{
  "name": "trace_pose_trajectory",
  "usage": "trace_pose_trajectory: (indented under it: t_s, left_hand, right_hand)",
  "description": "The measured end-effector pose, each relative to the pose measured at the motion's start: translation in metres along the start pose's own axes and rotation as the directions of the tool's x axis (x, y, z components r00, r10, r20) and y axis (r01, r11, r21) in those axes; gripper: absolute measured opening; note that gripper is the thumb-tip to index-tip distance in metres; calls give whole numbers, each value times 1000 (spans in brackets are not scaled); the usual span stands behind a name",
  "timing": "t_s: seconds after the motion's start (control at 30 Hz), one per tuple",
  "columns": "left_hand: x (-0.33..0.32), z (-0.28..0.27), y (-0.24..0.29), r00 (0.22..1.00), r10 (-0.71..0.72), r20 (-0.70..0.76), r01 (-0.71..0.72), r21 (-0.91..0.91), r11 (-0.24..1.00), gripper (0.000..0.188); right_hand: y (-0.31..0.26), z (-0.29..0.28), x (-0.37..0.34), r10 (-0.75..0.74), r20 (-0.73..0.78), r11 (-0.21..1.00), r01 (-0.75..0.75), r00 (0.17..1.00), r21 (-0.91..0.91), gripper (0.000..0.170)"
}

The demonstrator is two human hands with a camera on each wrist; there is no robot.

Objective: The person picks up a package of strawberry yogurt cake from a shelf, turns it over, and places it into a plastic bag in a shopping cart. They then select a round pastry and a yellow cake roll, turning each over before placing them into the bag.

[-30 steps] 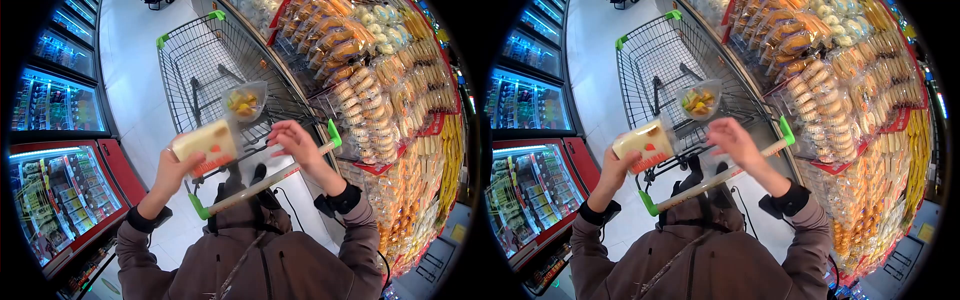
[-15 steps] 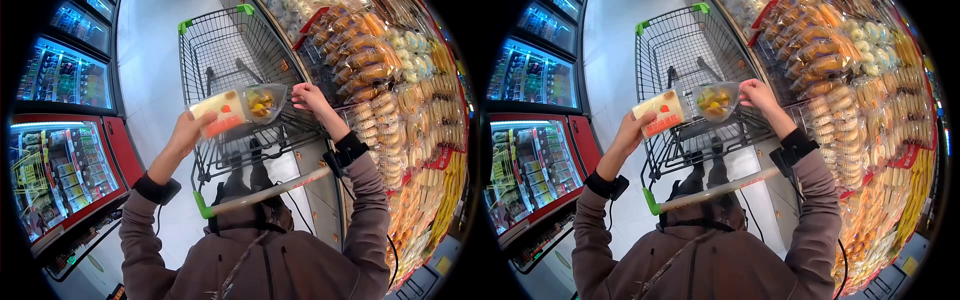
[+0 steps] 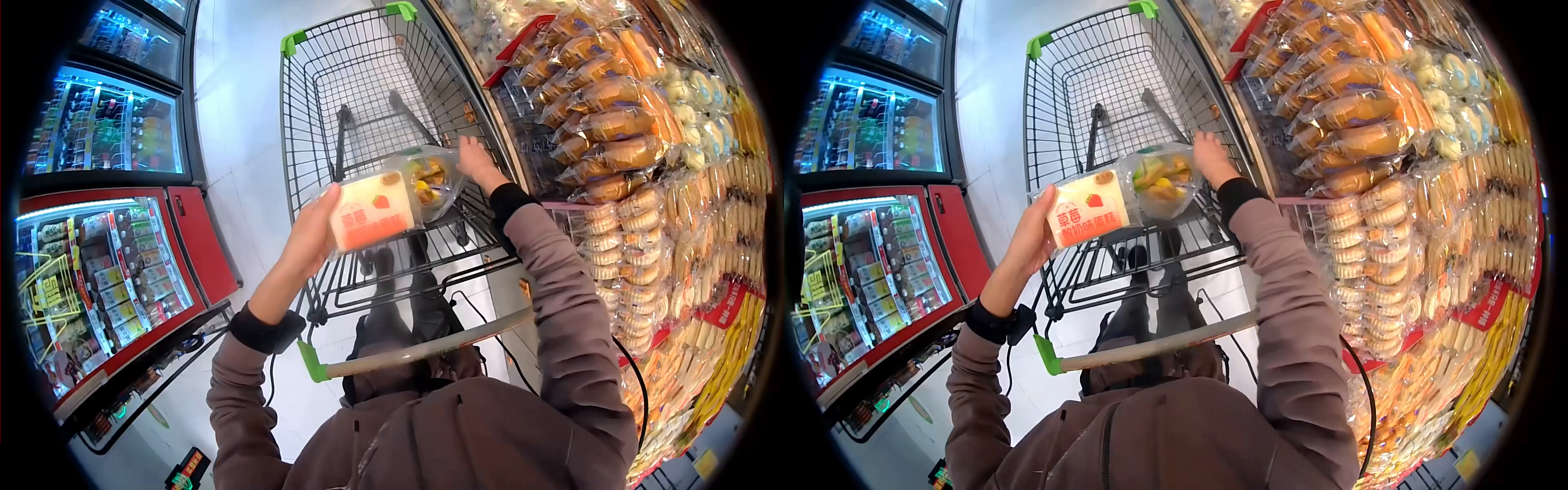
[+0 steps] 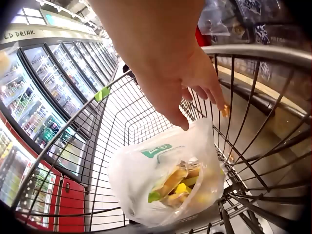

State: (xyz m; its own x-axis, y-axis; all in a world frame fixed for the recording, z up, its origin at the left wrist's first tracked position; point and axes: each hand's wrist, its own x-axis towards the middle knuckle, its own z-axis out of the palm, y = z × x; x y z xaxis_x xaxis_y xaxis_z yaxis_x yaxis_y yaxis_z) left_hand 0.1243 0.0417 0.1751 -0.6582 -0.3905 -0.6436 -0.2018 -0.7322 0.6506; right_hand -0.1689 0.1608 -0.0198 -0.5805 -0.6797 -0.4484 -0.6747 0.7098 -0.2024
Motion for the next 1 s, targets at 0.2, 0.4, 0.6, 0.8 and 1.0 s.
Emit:
trace_pose_trajectory:
  t_s: [0.2,0.4,0.6,0.8,1.0]
  left_hand:
    - [18,7,-3,999,-51,-16,51,6,999,45]
    - [34,6,-9,996,-85,-26,86,21,996,45]
    - [46,10,-11,995,-88,-56,90,32,995,46]
    - [54,9,-11,991,-123,43,121,43,992,45]
    - [57,15,-12,993,-114,-18,115,53,992,46]
  right_hand:
    - [0,26,39,27,11,999,-26,1000,-44,54]
    - [3,29,51,18,65,997,-13,998,-75,31]
    - [1,24,52,-35,17,996,37,999,-81,20]
    - [-7,9,55,-23,-34,994,19,999,-112,22]
    - [-9,4,53,-9,-8,999,9,1000,-42,22]
